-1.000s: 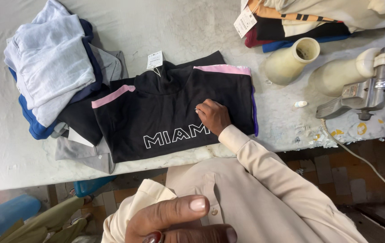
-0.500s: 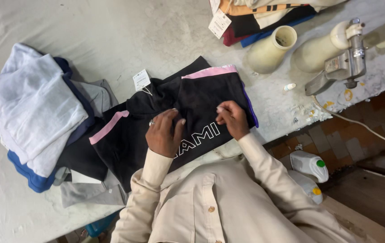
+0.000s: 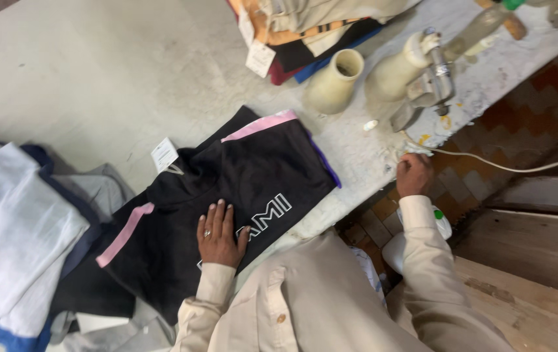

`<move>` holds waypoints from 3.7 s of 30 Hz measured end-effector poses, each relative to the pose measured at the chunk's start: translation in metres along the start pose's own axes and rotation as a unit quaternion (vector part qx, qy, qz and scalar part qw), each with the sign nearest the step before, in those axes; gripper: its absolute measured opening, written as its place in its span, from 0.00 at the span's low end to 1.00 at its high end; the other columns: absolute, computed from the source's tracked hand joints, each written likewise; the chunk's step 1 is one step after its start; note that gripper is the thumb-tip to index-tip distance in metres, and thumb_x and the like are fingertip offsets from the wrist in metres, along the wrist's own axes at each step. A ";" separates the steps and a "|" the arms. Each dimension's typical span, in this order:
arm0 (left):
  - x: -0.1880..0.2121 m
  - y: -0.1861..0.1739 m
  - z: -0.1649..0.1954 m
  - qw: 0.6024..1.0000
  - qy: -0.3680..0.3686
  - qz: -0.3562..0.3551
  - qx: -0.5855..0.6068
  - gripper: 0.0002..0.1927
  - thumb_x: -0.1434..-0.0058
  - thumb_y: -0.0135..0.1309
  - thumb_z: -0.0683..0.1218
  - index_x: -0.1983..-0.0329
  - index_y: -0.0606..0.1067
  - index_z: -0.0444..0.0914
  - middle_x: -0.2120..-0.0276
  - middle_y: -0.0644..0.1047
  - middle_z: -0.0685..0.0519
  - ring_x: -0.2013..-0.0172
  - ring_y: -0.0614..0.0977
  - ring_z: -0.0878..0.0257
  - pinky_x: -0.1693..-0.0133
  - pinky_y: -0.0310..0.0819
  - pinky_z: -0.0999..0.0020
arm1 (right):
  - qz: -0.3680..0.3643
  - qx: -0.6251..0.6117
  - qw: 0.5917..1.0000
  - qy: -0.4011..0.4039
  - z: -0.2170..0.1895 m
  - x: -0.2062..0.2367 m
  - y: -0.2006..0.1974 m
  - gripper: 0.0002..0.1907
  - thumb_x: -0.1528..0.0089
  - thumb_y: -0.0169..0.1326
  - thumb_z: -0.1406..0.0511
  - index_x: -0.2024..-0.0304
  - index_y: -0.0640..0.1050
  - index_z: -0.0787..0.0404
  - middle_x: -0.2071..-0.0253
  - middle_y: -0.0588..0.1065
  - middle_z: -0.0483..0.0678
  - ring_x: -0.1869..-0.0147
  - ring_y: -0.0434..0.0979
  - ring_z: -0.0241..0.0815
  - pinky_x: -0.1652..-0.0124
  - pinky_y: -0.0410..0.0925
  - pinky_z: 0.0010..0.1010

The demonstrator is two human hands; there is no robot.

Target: The person treats a black hoodie with pink accents and a light gray sweatshirt using a spray gun and a small white object. They smooth the garments, apply the spray, and rub the surface with the white object, then fold and stack the items on the table.

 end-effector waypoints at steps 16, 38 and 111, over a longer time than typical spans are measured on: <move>-0.051 0.001 -0.014 0.981 -0.149 -0.022 0.125 0.13 0.34 0.59 0.50 0.49 0.80 0.44 0.51 0.82 0.53 0.49 0.81 0.53 0.46 0.74 0.59 | 0.000 -0.437 0.895 0.093 0.013 -0.092 0.008 0.24 0.42 0.69 0.68 0.48 0.72 0.63 0.51 0.76 0.44 0.48 0.74 0.36 0.47 0.67 0.27; -0.103 0.022 -0.017 0.983 -0.173 0.057 -0.005 0.11 0.39 0.63 0.55 0.58 0.81 0.47 0.60 0.78 0.57 0.56 0.78 0.55 0.49 0.59 0.52 | -0.281 -0.110 0.953 -0.030 -0.041 0.100 -0.126 0.30 0.46 0.66 0.57 0.47 0.76 0.68 0.54 0.79 0.56 0.60 0.82 0.43 0.62 0.77 0.34; -0.121 0.054 -0.057 0.957 -0.222 -0.070 0.171 0.10 0.36 0.61 0.53 0.68 0.80 0.44 0.70 0.81 0.55 0.61 0.79 0.58 0.41 0.52 0.50 | -0.356 -0.354 0.804 0.320 -0.095 0.243 -0.072 0.28 0.52 0.70 0.64 0.50 0.79 0.63 0.56 0.83 0.49 0.54 0.85 0.37 0.59 0.77 0.28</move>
Point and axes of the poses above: each hand's wrist, its own x-axis away from the middle knuckle, its own y-axis out of the palm, z = x × y, the point moved 8 cm from there along -x, towards the middle knuckle
